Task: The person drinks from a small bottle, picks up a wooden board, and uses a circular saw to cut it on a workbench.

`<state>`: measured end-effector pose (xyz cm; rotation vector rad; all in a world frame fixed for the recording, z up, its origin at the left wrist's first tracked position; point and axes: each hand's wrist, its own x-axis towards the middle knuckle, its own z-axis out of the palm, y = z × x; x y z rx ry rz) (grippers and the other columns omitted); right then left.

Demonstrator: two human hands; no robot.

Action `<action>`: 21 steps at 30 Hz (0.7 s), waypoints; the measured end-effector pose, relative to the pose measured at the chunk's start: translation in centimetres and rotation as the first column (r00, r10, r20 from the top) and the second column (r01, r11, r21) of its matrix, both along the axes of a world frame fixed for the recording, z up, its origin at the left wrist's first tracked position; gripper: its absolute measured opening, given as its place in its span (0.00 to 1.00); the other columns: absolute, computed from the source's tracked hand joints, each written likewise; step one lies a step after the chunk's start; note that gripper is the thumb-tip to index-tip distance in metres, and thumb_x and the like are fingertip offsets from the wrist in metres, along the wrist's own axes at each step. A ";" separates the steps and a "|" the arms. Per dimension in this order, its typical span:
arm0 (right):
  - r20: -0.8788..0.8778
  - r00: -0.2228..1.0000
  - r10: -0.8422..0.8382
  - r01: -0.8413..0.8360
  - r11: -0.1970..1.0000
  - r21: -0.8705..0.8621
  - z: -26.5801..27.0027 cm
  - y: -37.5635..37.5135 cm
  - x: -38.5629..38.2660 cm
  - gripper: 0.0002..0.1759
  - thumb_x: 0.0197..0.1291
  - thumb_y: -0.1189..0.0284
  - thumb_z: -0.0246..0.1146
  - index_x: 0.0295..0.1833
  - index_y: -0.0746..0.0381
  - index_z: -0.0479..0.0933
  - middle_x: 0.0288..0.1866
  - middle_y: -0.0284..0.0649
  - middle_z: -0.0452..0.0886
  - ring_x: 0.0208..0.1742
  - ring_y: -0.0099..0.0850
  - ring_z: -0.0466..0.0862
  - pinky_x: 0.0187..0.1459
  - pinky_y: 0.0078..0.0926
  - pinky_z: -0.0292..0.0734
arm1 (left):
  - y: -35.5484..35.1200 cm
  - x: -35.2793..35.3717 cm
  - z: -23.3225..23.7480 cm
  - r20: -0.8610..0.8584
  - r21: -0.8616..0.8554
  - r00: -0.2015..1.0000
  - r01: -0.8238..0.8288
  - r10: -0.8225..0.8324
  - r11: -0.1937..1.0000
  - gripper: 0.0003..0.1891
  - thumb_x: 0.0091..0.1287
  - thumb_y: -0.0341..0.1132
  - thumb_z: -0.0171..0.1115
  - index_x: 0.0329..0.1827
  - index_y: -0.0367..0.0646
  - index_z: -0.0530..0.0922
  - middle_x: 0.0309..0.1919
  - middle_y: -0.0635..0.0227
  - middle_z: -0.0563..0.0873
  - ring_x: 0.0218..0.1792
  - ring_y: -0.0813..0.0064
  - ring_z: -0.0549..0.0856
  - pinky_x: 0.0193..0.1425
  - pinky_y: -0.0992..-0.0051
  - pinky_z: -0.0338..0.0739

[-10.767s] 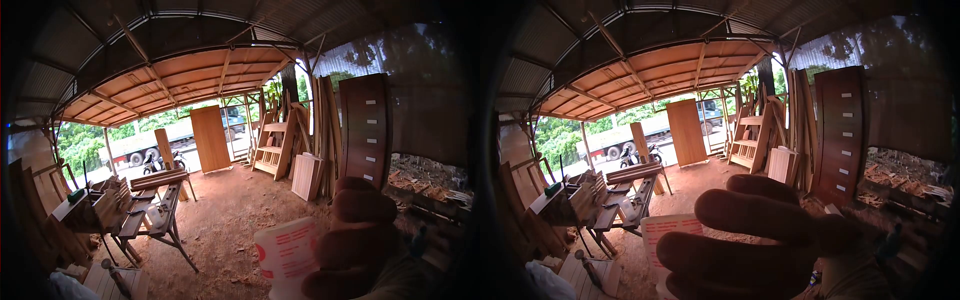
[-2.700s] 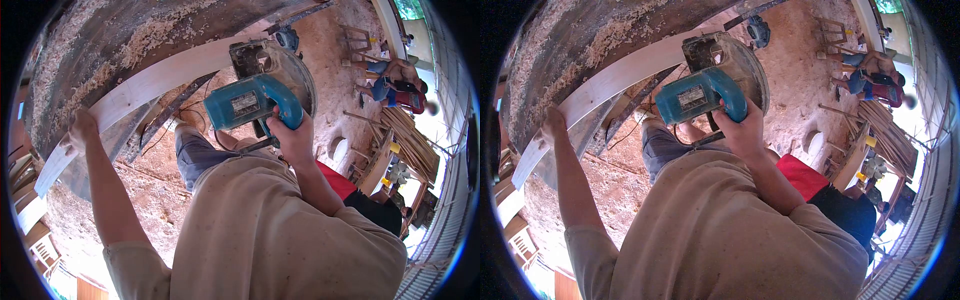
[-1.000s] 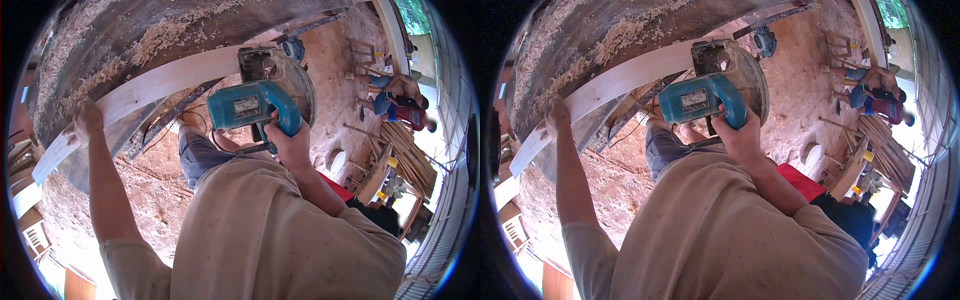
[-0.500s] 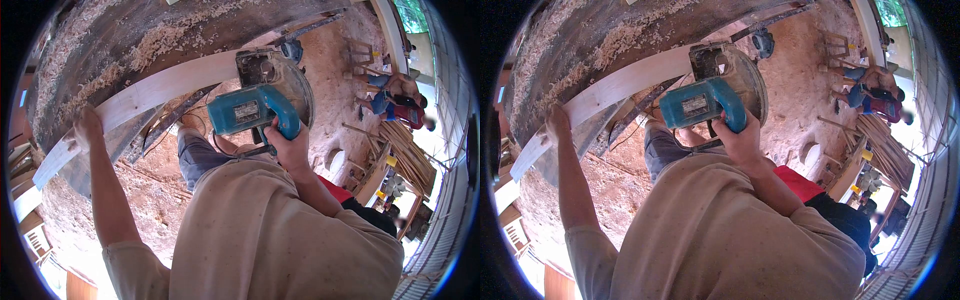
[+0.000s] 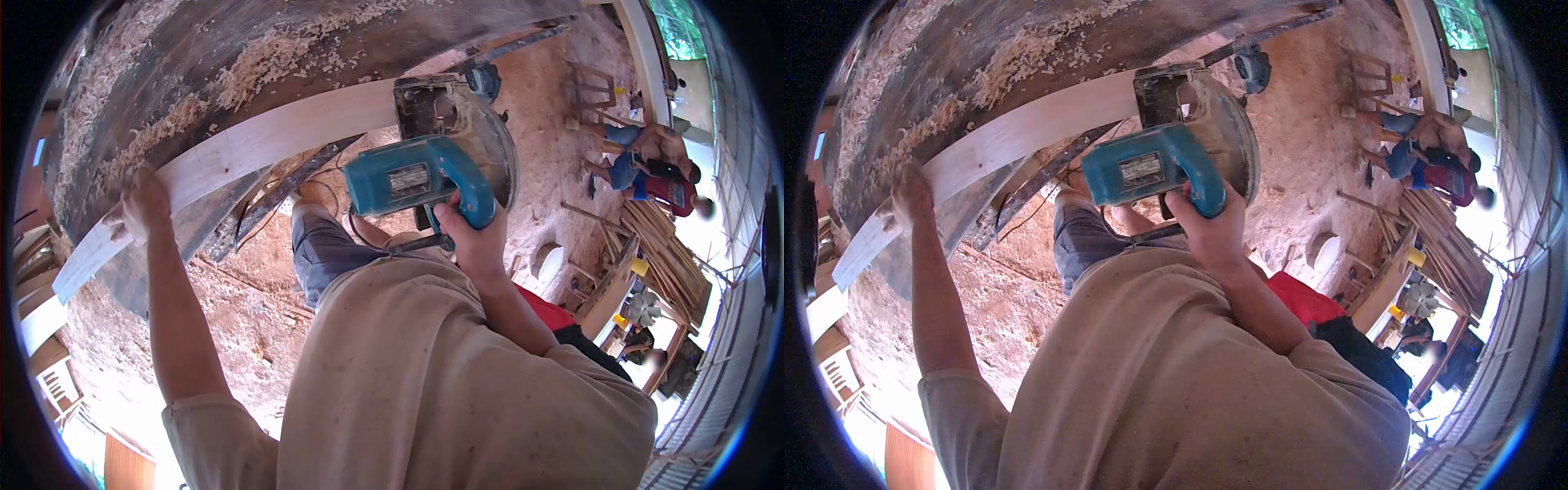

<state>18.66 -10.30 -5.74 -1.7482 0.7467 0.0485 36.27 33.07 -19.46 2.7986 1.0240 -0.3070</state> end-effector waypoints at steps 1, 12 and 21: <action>-0.001 1.000 -0.004 0.004 1.000 0.008 0.1 0.0 0.1 0.10 0.54 0.74 0.73 0.37 0.63 0.79 0.32 0.30 0.80 0.34 0.17 0.77 0.37 0.20 0.74 | 0.5 0.0 -0.7 -0.003 0.002 1.000 -0.005 0.005 1.000 0.28 0.72 0.56 0.39 0.69 0.59 0.75 0.74 0.57 0.68 0.75 0.21 0.42 0.67 0.19 0.38; -0.032 0.999 0.015 -0.016 0.999 -0.043 1.1 0.0 0.8 0.10 0.54 0.75 0.74 0.38 0.64 0.79 0.32 0.30 0.80 0.33 0.17 0.78 0.36 0.19 0.74 | 0.5 -0.3 -1.7 0.223 0.077 0.957 -0.209 0.188 0.975 0.43 0.64 0.68 0.44 0.69 0.40 0.74 0.77 0.32 0.50 0.76 0.24 0.40 0.71 0.27 0.47; -0.050 0.998 -0.023 0.022 0.999 -0.023 2.0 0.1 1.6 0.10 0.54 0.77 0.73 0.39 0.64 0.79 0.32 0.30 0.80 0.33 0.17 0.77 0.36 0.18 0.74 | -0.7 0.1 0.3 0.054 0.112 0.970 -0.244 0.239 0.963 0.42 0.63 0.66 0.45 0.75 0.50 0.68 0.78 0.33 0.38 0.76 0.24 0.44 0.68 0.30 0.58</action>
